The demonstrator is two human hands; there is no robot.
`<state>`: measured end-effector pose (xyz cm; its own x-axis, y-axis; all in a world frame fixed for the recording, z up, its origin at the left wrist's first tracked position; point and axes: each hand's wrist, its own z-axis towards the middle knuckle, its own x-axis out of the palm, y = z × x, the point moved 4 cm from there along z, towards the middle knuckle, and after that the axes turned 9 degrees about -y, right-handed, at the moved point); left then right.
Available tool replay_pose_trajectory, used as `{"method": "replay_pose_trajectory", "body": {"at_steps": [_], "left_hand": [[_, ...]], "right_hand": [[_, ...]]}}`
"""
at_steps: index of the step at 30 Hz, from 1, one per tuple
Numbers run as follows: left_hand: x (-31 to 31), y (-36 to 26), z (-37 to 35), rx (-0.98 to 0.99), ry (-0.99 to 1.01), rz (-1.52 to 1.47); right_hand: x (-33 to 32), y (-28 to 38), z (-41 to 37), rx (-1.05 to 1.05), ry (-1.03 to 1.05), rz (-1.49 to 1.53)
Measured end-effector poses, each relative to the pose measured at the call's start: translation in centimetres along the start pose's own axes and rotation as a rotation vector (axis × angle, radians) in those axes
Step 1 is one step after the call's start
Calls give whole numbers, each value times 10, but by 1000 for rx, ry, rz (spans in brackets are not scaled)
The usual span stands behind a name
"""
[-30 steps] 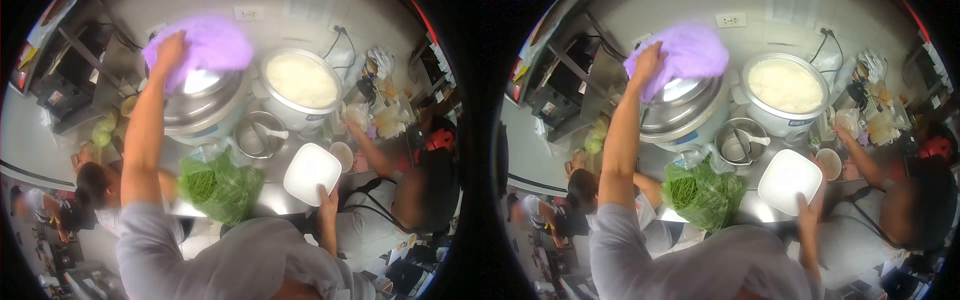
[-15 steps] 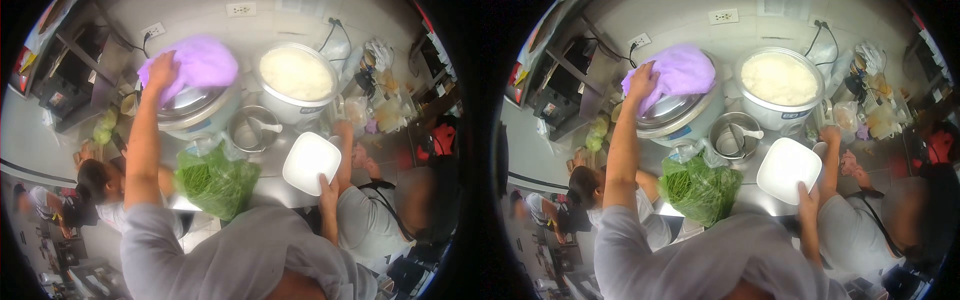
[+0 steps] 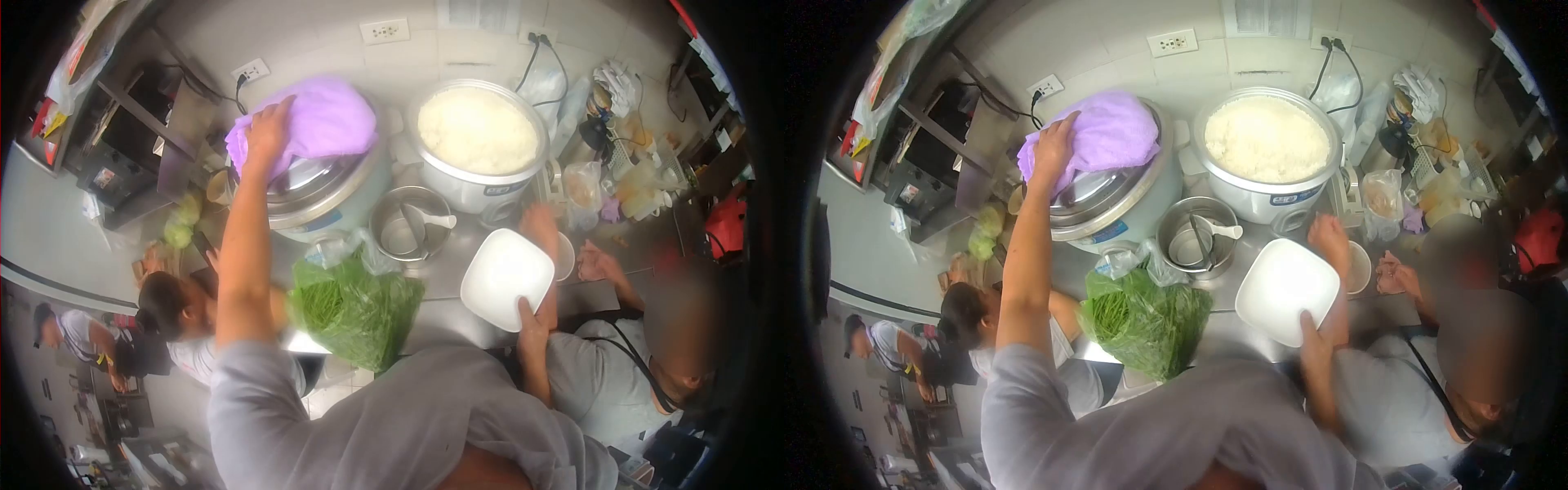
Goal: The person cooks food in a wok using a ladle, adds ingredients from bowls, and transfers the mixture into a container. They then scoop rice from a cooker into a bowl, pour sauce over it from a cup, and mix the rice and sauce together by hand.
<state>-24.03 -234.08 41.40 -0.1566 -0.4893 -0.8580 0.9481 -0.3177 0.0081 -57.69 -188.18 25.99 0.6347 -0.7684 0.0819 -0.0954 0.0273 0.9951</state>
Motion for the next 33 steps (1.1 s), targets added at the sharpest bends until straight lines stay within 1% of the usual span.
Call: {"method": "replay_pose_trajectory", "body": {"at_steps": [3, 4, 7, 8, 10, 11, 12, 13, 14, 15, 16, 17, 18, 19, 21, 22, 24, 25, 26, 28, 29, 30, 31, 32, 33], "left_hand": [[15, 20, 13, 31, -41, -83], [19, 25, 16, 40, -51, -114], [28, 33, 22, 121, -192, -11], [-17, -6, 2, 115, -356, 258], [-67, -54, -14, 130, -453, -156], [-78, -73, -27, 129, -503, -362], [-68, -93, -48, 29, -316, -571], [-67, -131, -83, 69, -130, -525], [-15, -142, -109, 173, 4, -583], [8, -176, -143, 127, 246, -509], [30, -197, -161, 62, 577, -520], [52, -210, -179, 83, 692, -411], [93, -217, -196, 72, 650, -415], [121, -222, -203, 63, 602, -421], [116, -238, -198, 111, 661, -481], [109, -246, -193, 135, 690, -507], [96, -250, -181, 272, 743, -386], [91, -249, -179, 337, 772, -318], [91, -248, -177, 327, 672, -297], [97, -235, -177, 389, 407, -492], [96, -228, -174, 420, 274, -591], [92, -219, -172, 357, 277, -640], [85, -210, -171, 291, 282, -687], [78, -202, -170, 223, 287, -732], [70, -196, -170, 179, 256, -793]], "right_hand": [[-4, -35, -11, 87, 80, 61], [-4, -37, -16, 78, 93, 58], [9, 20, -33, -9, 117, -173], [9, 18, -37, -37, 72, -121], [4, 4, -36, -2, 41, -68], [1, -6, -34, 9, 30, -39], [-8, -23, -28, -42, 13, -121], [-9, -27, -25, -49, -3, -153], [-9, -29, -22, -59, -20, -182], [-8, -30, -19, -69, -38, -210], [-7, -31, -17, -64, -43, -185], [-5, -30, -14, -60, -49, -162], [-3, -29, -11, -59, -56, -138], [0, -26, -9, -57, -42, -109], [2, -20, -8, -53, -15, -55], [0, -15, -7, -105, -16, -97], [-2, -8, -5, -208, -16, -175], [5, 11, -10, -204, 11, -128], [12, 30, -15, -198, 37, -82], [10, 40, -19, -109, -1, -155], [6, 35, -18, -102, -16, -151], [3, 29, -16, -95, -32, -146], [-3, 10, -10, -124, -39, -102], [-4, 3, -6, -154, -43, -58], [-6, 3, -4, -191, -42, -85]]}}
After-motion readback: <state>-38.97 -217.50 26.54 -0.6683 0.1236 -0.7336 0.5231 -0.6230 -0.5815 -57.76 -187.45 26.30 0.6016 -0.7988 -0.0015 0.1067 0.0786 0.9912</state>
